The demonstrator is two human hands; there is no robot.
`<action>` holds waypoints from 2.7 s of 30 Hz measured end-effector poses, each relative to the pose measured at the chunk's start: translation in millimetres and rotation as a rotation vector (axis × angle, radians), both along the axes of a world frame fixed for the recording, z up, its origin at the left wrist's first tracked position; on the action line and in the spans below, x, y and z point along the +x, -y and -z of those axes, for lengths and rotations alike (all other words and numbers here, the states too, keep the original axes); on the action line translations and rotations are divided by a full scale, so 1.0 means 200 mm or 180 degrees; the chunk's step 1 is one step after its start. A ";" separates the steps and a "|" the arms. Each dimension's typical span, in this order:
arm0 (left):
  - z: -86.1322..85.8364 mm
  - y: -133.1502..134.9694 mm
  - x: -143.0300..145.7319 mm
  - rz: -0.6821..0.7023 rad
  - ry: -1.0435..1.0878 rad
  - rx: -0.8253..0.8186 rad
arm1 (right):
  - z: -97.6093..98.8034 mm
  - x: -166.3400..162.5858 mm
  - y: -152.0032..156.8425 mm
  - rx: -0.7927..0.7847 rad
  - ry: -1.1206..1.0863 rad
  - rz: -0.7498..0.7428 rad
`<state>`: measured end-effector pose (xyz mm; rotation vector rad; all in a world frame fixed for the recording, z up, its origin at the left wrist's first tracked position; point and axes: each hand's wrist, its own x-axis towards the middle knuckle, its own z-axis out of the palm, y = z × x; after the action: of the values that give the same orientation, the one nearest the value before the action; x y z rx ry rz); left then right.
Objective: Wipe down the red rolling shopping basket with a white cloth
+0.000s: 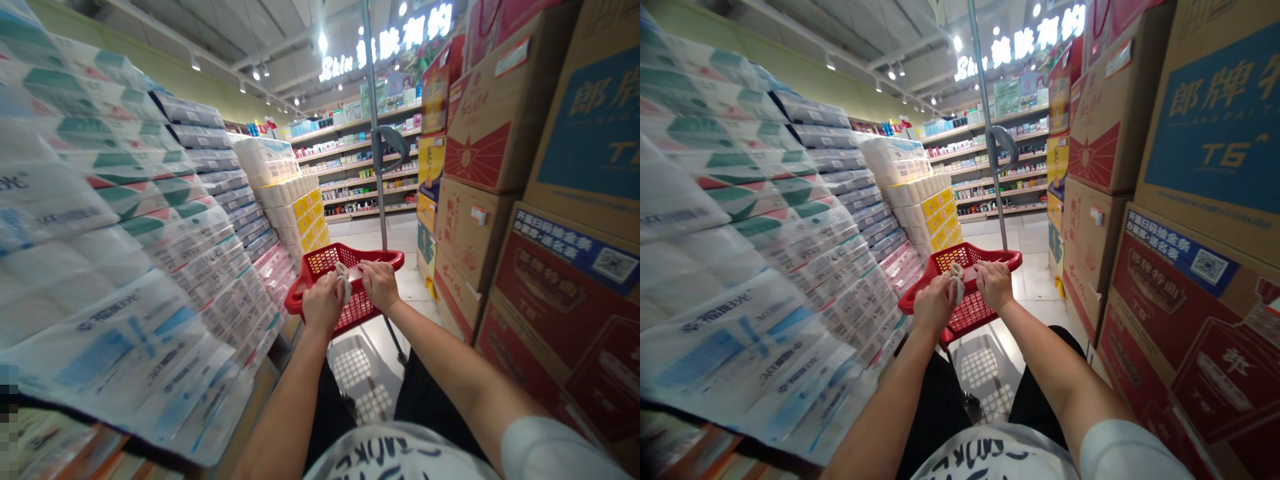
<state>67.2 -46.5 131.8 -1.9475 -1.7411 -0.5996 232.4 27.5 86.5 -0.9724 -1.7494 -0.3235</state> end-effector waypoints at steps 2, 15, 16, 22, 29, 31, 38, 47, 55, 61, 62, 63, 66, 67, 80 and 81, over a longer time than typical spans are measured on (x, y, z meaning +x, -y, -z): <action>-0.01 -0.02 -0.02 -0.0120 0.0028 -0.0051 | 0.00 -0.01 -0.01 -0.0024 0.0041 -0.0039; 0.04 0.02 -0.15 -0.0239 0.0046 0.0221 | 0.01 -0.08 -0.02 0.0049 0.0152 -0.0064; 0.03 0.02 -0.16 -0.0357 0.0103 0.0215 | 0.01 -0.09 -0.01 0.0034 0.0168 -0.0064; 0.07 0.04 -0.17 -0.0391 -0.0117 0.0651 | 0.03 -0.14 0.00 0.0015 0.0151 -0.0074; 0.04 0.06 -0.18 -0.0328 -0.0211 0.0134 | 0.02 -0.13 0.01 -0.0023 0.0185 -0.0041; -0.01 0.04 -0.17 -0.0443 -0.0163 -0.0045 | 0.02 -0.14 0.01 -0.0027 0.0177 -0.0020; -0.04 0.00 -0.17 -0.0494 0.0030 -0.0319 | 0.01 -0.15 0.02 -0.0058 0.0165 -0.0041; 0.12 0.09 -0.27 -0.0046 0.0152 0.0539 | 0.00 -0.15 0.04 0.0019 0.0228 -0.0092; 0.04 0.05 -0.24 -0.0697 0.0102 0.0479 | 0.01 -0.17 0.04 0.0044 0.0159 -0.0121; 0.16 0.08 -0.25 -0.0411 -0.0042 0.0857 | 0.01 -0.16 0.04 0.0055 0.0238 -0.0119; 0.16 0.07 -0.26 -0.0410 -0.0013 0.0832 | 0.01 -0.16 0.03 0.0063 0.0238 -0.0109; 0.14 0.06 -0.26 -0.0417 0.0032 0.0779 | 0.01 -0.16 0.03 0.0073 0.0237 -0.0099; 0.06 0.02 -0.27 -0.0431 0.0166 0.0481 | 0.02 -0.15 0.02 0.0084 0.0243 -0.0082; 0.03 0.01 -0.27 -0.0423 0.0176 0.0356 | 0.02 -0.15 0.01 0.0084 0.0249 -0.0085; 0.26 0.05 -0.32 0.0071 -0.0189 0.1239 | 0.01 -0.09 0.00 0.0103 0.0249 -0.0152; 0.23 0.04 -0.31 -0.0027 -0.0116 0.1153 | 0.01 -0.09 0.00 0.0103 0.0241 -0.0147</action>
<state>4.8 -55.4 85.6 -1.6868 -1.4960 -0.8082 213.8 27.0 84.6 -0.9053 -1.8270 -0.3620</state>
